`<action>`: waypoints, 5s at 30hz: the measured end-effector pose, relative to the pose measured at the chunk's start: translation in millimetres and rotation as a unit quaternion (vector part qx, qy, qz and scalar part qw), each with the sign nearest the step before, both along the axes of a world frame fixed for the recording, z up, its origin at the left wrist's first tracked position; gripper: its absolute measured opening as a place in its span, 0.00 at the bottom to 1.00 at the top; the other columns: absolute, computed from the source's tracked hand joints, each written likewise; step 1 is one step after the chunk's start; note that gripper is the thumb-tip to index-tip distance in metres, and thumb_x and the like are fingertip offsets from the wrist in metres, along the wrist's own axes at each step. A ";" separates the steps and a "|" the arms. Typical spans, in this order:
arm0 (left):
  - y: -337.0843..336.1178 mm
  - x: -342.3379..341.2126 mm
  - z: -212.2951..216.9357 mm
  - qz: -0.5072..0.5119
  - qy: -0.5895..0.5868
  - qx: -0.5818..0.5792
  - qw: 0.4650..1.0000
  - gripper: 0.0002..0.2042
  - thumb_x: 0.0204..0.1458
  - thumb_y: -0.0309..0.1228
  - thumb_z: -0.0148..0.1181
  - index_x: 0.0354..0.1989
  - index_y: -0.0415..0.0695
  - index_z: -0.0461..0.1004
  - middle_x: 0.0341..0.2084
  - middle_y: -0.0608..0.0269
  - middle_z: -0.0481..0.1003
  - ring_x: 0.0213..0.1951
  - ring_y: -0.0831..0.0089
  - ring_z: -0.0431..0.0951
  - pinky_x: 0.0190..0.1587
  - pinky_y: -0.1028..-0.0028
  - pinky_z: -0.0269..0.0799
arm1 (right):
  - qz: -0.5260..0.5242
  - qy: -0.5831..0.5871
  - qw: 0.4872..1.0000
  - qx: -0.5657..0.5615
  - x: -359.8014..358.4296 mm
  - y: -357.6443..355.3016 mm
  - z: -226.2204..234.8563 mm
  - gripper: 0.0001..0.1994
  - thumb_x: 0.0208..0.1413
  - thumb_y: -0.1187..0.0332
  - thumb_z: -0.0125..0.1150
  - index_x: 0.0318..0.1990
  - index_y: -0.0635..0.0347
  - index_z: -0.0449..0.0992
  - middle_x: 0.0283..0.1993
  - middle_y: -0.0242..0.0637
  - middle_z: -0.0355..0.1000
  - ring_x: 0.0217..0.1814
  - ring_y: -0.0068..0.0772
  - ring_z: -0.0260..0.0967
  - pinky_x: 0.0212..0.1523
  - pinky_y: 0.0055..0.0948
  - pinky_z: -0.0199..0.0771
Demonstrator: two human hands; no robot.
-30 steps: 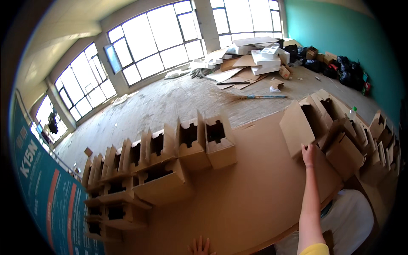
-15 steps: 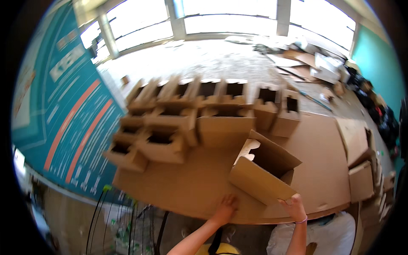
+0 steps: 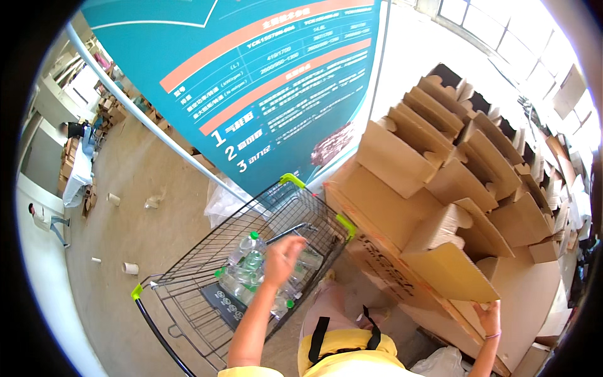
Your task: The person takes empty plastic bottles from a shopping cart and places them into cardboard boxes on a table, one by one.
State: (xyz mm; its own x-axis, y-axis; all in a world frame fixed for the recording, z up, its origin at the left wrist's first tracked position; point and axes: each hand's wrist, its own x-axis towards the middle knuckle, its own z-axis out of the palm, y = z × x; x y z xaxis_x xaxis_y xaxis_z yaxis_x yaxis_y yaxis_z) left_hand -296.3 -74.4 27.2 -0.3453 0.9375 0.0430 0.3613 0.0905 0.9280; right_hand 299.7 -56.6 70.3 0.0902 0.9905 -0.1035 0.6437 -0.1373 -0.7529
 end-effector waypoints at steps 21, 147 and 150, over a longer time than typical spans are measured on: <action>-38.9 -192.7 -271.9 0.150 0.356 -0.444 0.808 0.35 0.32 0.31 0.76 0.53 0.43 0.66 0.53 0.53 0.70 0.59 0.54 0.67 0.59 0.63 0.66 | 0.293 -0.378 0.865 -0.149 -117.9 66.0 119.4 0.32 0.25 0.64 0.78 0.48 0.57 0.80 0.64 0.46 0.65 0.56 0.51 0.70 0.56 0.42 0.71; -63.0 -114.2 -159.5 0.137 0.147 -0.182 0.962 0.18 0.53 0.38 0.64 0.48 0.39 0.75 0.43 0.52 0.78 0.41 0.58 0.78 0.42 0.65 0.73 | 0.049 -0.252 0.966 0.014 -96.0 17.6 109.2 0.17 0.32 0.81 0.67 0.33 0.67 0.67 0.39 0.46 0.67 0.41 0.53 0.66 0.42 0.39 0.67; 7.5 -79.5 -82.8 0.163 0.059 0.043 0.984 0.18 0.59 0.39 0.59 0.50 0.37 0.74 0.46 0.54 0.77 0.47 0.66 0.76 0.46 0.68 0.73 | 0.045 -0.242 0.969 0.025 -95.3 13.5 109.8 0.17 0.33 0.81 0.67 0.32 0.66 0.67 0.39 0.46 0.67 0.41 0.54 0.67 0.41 0.40 0.68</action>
